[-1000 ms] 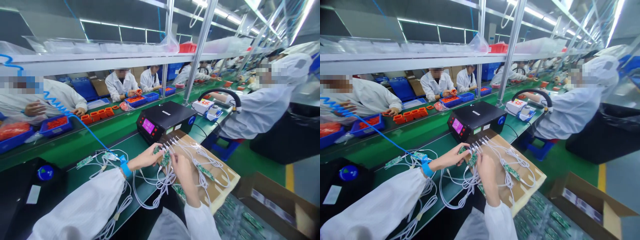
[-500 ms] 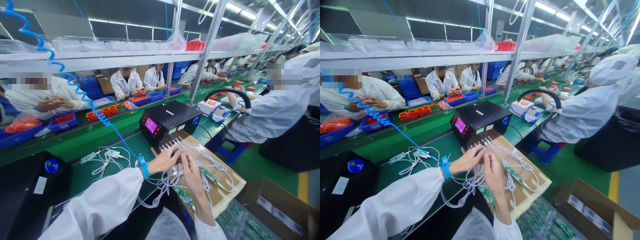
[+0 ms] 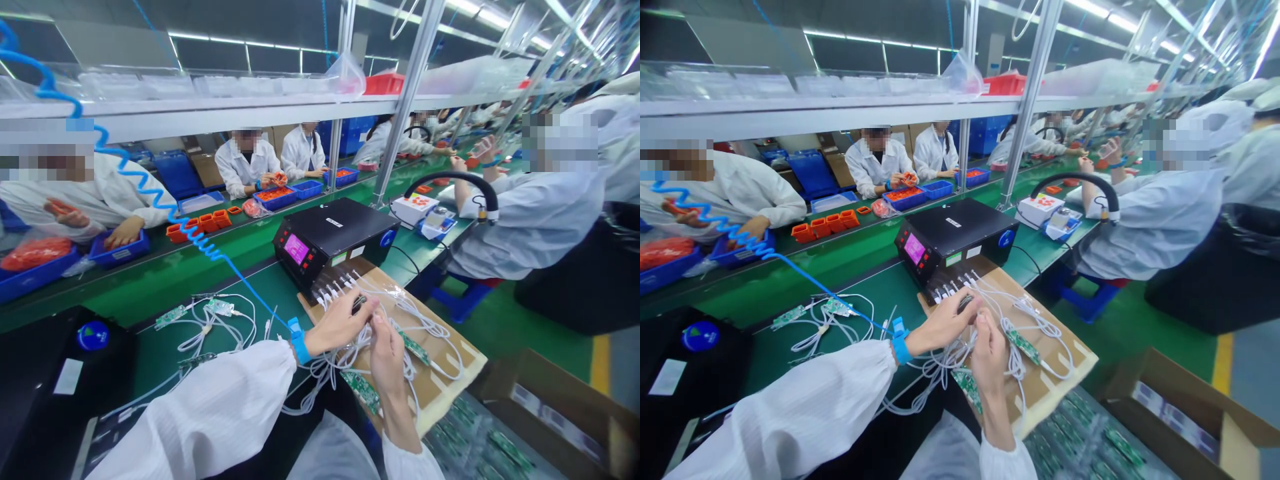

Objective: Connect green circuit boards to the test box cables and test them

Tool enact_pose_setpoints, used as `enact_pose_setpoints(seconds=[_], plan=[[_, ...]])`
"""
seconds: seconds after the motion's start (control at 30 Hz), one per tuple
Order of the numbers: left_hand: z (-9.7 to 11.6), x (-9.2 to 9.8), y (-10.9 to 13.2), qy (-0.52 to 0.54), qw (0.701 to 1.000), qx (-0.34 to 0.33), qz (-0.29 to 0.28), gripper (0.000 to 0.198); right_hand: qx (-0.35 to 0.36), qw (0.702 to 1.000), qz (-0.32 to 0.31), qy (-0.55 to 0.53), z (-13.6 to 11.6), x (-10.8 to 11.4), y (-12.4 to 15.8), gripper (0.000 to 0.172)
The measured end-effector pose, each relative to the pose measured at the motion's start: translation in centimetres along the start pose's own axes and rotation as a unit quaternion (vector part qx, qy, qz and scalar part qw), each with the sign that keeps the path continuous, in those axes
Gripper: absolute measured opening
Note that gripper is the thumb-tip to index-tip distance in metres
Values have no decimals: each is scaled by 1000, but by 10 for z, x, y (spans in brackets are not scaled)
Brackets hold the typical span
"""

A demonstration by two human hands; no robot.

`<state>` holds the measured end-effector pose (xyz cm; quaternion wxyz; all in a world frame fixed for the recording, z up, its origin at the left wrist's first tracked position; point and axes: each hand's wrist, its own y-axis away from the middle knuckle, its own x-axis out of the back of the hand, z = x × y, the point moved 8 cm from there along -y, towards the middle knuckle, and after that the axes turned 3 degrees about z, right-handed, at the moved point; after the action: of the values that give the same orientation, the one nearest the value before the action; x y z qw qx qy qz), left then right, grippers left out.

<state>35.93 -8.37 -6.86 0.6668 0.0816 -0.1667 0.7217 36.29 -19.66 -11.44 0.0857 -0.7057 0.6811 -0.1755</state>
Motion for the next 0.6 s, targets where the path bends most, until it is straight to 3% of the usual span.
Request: enact_pose_setpoints(seconds=[0.17, 0.27, 0.37, 0.5, 0.6], plan=[[-17, 20, -13, 25, 992, 42, 118, 50, 40, 994, -62, -87, -22, -9, 17, 32], [-12, 18, -15, 8, 996, 13, 90, 50, 82, 995, -37, -37, -31, -12, 29, 29], [-11, 20, -14, 67, 991, 26, 110, 52, 81, 996, 0, 33, -25, -17, 36, 28], [-11, 22, -16, 179, 974, 59, 129, 55, 95, 988, -77, 94, -17, -41, 43, 32], [-5, 28, -16, 236, 957, 39, 163, 53, 139, 978, -84, 129, -28, -47, 45, 38]])
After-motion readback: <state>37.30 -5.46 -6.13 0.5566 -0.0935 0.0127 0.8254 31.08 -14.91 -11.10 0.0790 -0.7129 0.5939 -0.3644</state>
